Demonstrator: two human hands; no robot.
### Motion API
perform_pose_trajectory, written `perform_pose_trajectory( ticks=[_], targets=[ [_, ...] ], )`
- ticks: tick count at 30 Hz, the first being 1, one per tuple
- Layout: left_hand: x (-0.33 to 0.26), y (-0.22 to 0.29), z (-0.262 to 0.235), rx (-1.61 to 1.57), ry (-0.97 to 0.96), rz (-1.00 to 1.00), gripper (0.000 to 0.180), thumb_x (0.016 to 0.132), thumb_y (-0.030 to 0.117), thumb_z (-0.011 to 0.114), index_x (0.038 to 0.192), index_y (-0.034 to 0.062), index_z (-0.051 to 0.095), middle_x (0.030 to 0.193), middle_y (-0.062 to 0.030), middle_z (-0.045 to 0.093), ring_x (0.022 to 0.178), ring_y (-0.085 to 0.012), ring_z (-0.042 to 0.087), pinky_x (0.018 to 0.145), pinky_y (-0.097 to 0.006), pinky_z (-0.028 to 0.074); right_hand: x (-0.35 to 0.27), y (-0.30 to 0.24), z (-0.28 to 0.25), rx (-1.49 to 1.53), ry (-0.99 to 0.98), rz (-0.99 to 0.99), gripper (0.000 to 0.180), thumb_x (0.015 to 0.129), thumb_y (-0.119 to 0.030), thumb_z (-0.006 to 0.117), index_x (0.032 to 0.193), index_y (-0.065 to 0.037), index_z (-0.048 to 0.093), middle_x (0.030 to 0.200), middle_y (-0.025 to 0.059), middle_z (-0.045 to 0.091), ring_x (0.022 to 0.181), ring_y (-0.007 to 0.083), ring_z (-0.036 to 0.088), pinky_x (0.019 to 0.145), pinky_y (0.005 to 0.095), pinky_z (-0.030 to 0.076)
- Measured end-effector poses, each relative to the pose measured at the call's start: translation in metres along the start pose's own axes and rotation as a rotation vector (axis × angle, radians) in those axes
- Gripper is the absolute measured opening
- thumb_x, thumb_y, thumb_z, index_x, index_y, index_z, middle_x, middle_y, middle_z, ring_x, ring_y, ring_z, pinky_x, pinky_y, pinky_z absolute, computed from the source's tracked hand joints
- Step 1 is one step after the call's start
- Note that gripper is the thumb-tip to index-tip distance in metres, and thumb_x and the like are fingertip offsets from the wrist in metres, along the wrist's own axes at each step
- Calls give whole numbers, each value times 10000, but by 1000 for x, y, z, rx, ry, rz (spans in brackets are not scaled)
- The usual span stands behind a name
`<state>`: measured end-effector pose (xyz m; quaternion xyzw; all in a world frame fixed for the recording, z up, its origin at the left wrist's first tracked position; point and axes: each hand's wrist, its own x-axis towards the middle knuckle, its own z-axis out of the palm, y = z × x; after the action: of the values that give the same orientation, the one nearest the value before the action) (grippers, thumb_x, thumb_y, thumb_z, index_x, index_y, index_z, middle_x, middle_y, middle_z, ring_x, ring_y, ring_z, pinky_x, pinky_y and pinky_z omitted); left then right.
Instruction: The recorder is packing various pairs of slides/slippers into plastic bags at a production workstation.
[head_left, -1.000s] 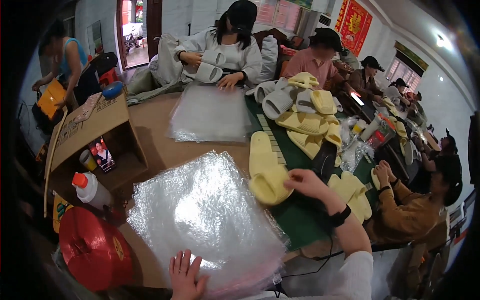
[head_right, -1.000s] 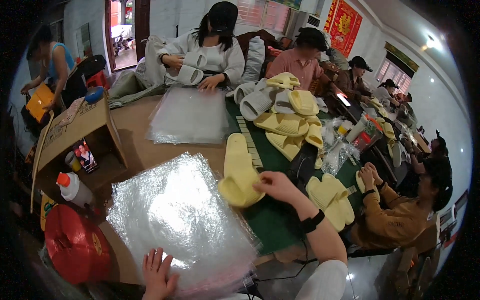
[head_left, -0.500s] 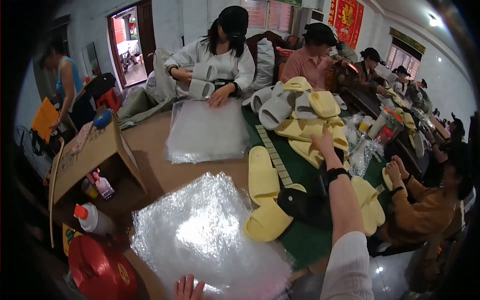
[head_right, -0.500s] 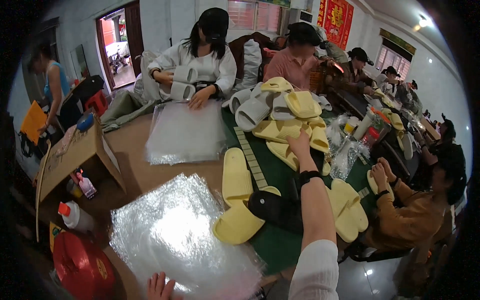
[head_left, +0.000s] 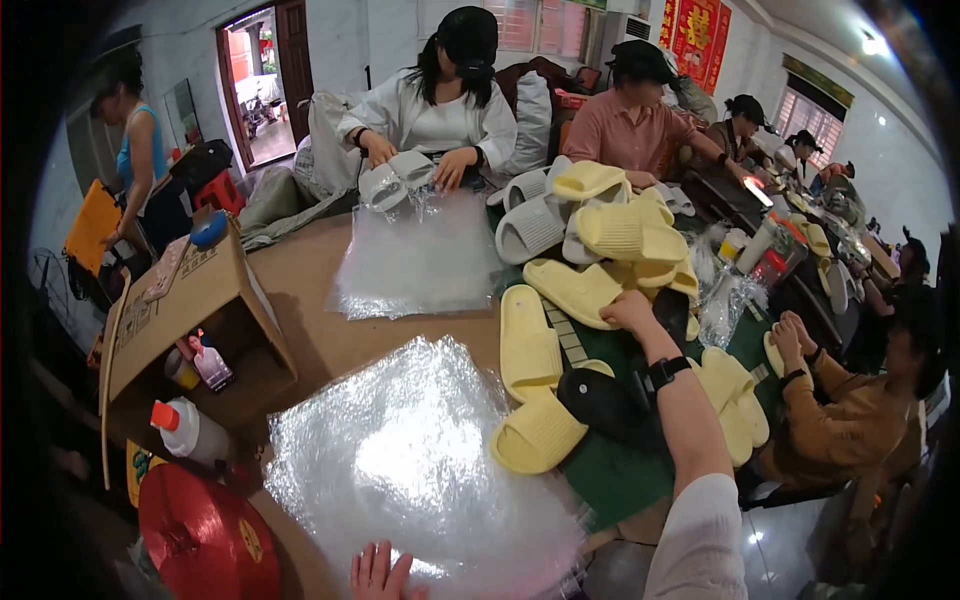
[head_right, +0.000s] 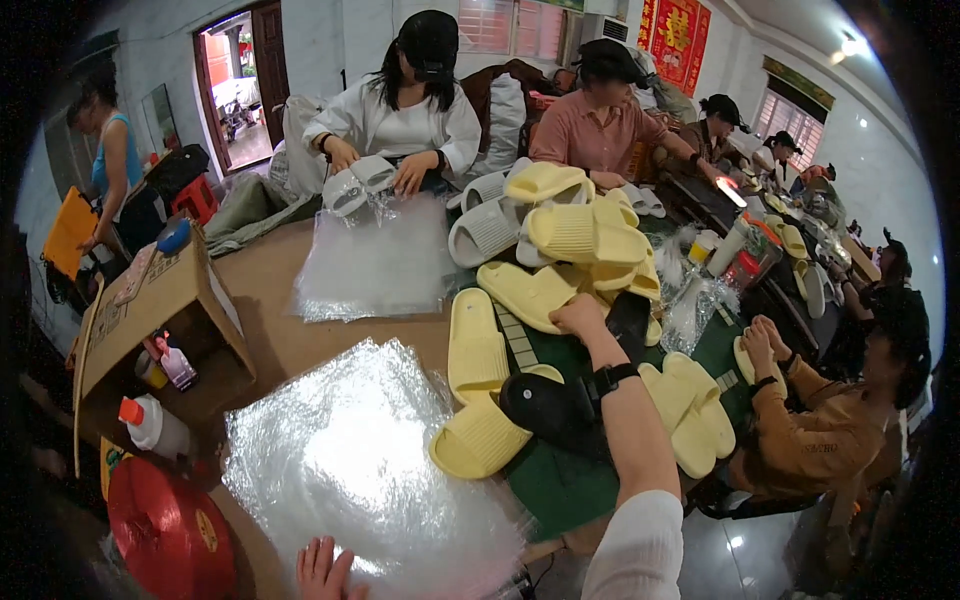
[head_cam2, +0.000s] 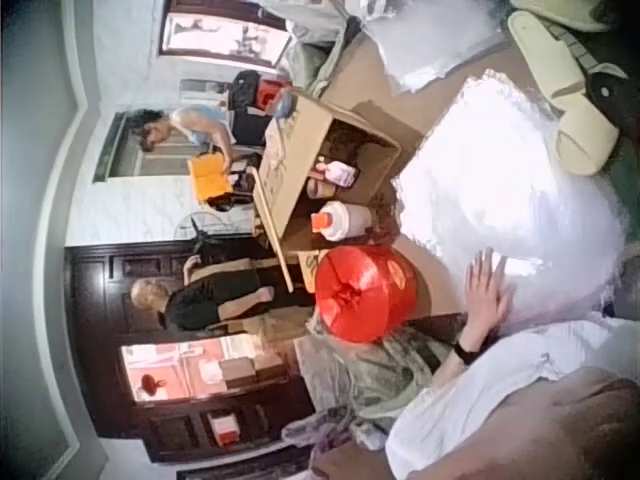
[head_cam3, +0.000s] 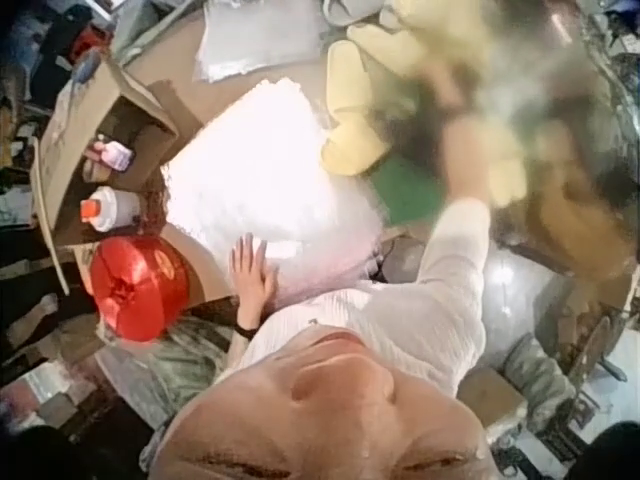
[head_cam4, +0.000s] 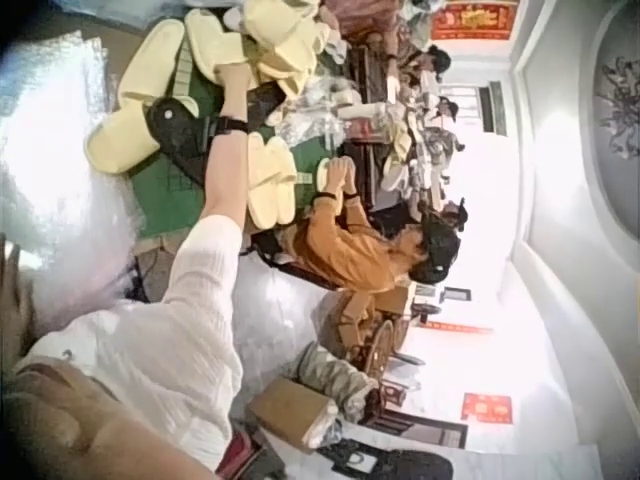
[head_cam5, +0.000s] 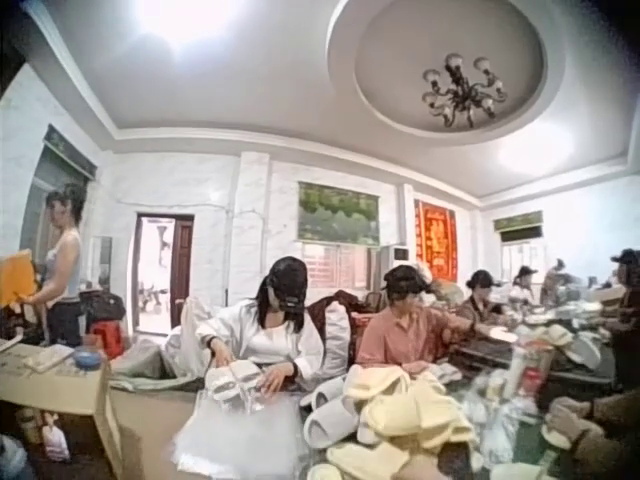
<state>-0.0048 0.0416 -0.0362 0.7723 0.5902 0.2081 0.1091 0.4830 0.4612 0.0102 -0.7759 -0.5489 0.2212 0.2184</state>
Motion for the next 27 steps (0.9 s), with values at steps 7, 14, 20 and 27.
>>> perform_pose_trajectory(
  ticks=[7, 14, 20, 27],
  targets=[
    [-10, -10, 13, 13, 28, -7, 575, 872, 350, 639, 1386, 115, 529, 1533, -187, 378, 1416, -420, 313, 1145, -581, 212, -125, -24, -30, 344, -118, -21, 282, 681, -204, 775, 748, 61, 705, 672, 81, 671, 633, 133, 628, 611, 265, 497],
    [-3, -5, 6, -1, 90, 14, 523, 863, 350, 651, 1333, 132, 577, 1507, -158, 424, 1389, -396, 360, 1145, -561, 228, -174, 8, -8, 414, 134, -272, 475, 741, -172, 777, 1119, 69, 620, 847, 110, 690, 711, 195, 657, 681, 311, 530],
    [-3, -7, 9, 35, 118, 9, 530, 845, 371, 679, 1321, 155, 594, 1501, -140, 434, 1384, -374, 374, 1139, -548, 256, -236, -44, 13, 62, 133, -479, 539, 817, -260, 755, 1253, -43, 525, 991, 120, 636, 850, 289, 663, 769, 395, 523],
    [-5, -3, 9, -1, 164, 39, 509, 861, 354, 676, 1323, 156, 593, 1484, -129, 452, 1373, -366, 389, 1147, -536, 254, -231, -62, 52, 391, -312, -431, 378, 848, -238, 726, 1084, 45, 643, 948, 130, 702, 865, 213, 673, 780, 329, 526]
  ],
)
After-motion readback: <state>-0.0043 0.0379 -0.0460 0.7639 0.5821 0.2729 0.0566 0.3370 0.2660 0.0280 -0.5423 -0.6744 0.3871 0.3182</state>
